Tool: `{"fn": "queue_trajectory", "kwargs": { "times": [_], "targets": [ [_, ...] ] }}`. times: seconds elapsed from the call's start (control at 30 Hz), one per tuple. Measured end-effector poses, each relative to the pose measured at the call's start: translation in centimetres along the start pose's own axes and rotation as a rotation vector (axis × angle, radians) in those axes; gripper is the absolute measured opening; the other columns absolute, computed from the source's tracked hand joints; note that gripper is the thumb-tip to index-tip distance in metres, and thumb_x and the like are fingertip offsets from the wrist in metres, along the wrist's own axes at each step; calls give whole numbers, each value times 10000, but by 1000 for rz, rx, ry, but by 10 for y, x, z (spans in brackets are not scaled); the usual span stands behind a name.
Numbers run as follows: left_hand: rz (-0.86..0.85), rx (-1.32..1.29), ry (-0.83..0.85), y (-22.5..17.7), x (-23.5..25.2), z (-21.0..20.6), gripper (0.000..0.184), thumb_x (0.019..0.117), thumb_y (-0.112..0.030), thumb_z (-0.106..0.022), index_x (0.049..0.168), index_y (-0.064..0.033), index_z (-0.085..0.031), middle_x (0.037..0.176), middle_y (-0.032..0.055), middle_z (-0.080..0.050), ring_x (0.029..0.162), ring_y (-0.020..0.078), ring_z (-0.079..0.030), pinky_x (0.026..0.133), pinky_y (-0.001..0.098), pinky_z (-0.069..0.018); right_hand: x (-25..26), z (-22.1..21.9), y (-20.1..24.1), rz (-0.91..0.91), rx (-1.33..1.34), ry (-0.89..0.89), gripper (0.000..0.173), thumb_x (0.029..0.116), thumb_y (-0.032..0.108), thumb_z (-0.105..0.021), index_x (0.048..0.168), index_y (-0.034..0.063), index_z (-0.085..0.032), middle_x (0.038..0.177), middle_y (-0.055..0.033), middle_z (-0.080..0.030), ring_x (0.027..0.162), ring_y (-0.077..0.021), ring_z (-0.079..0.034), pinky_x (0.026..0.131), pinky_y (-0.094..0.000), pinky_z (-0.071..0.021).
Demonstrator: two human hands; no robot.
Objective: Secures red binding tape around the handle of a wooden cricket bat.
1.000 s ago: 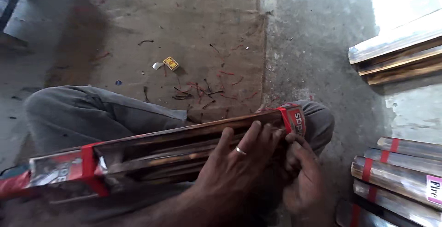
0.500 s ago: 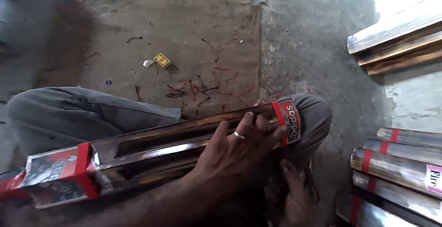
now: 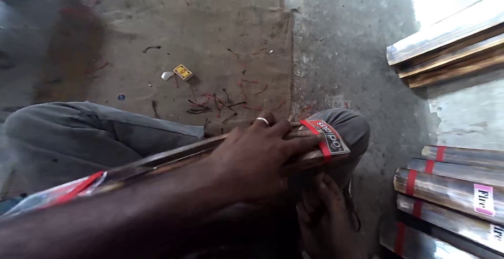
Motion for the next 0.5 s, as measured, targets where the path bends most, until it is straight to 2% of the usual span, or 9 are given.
{"fn": "queue_trajectory", "kwargs": {
  "times": [0.07, 0.13, 0.17, 0.2, 0.3, 0.4, 0.43, 0.5],
  "targets": [
    [24, -178, 151, 4, 2, 10, 921, 690, -511, -801, 1485, -634, -354, 1256, -76, -588, 1100, 211, -579, 670, 511, -554, 0, -13, 13, 64, 1, 25, 123, 1037, 180, -552, 1041, 88, -634, 596, 31, -437, 466, -52, -437, 438, -229, -412],
    [23, -422, 311, 4, 1, 13, 933, 723, -446, -840, 1493, -627, -346, 1236, -102, -604, 1023, 97, -618, 727, 429, -591, -2, -23, 23, 115, 21, 43, 115, 1015, 191, -596, 1024, 95, -659, 591, 31, -448, 462, -48, -435, 433, -226, -401],
    [18, -565, 356, 2, 0, 11, 924, 745, -360, -862, 1500, -590, -381, 1248, -98, -636, 999, 71, -652, 758, 394, -612, -3, -25, 26, 130, 31, 51, 109, 1004, 194, -610, 1020, 103, -667, 588, 39, -450, 462, -45, -438, 436, -227, -407],
    [8, -685, 397, 1, 0, 8, 923, 764, -290, -860, 1513, -558, -392, 1260, -80, -649, 999, 74, -665, 780, 389, -615, -4, -26, 27, 137, 43, 60, 104, 996, 194, -619, 1021, 107, -671, 589, 41, -453, 464, -47, -445, 441, -234, -415],
    [-35, -825, 466, 7, 2, -7, 914, 791, -262, -824, 1522, -570, -370, 1358, -92, -613, 1123, 87, -642, 881, 432, -605, -1, -23, 23, 130, 42, 68, 90, 991, 184, -627, 1015, 106, -664, 581, 39, -447, 460, -56, -451, 435, -242, -423],
    [-57, -839, 418, 17, 7, -11, 791, 863, -276, -786, 1517, -528, -419, 1401, -98, -598, 1181, 82, -627, 938, 413, -592, 10, -14, 16, 127, -27, 22, 103, 990, 170, -600, 1019, 108, -677, 584, 36, -451, 462, -57, -453, 443, -240, -430],
    [-44, -759, 343, 22, 8, -5, 731, 890, -328, -770, 1505, -534, -431, 1419, -96, -564, 1202, 86, -606, 946, 422, -585, 16, -12, 16, 129, -68, 16, 124, 1001, 187, -588, 1044, 121, -684, 601, 31, -469, 472, -55, -460, 452, -239, -437],
    [-1, -482, 81, 27, 5, 7, 607, 941, -416, -694, 1481, -547, -448, 1427, -92, -540, 1185, 114, -601, 884, 461, -587, 25, -12, 15, 105, -116, 12, 185, 1038, 241, -560, 1120, 140, -692, 636, 17, -493, 487, -56, -461, 462, -238, -442]
  ]
}}
Point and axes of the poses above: each hand's wrist, its own x-axis towards the middle knuckle, its own z-axis out of the back of the hand, y = z × x, the point moved 7 cm from there along x, towards the middle knuckle
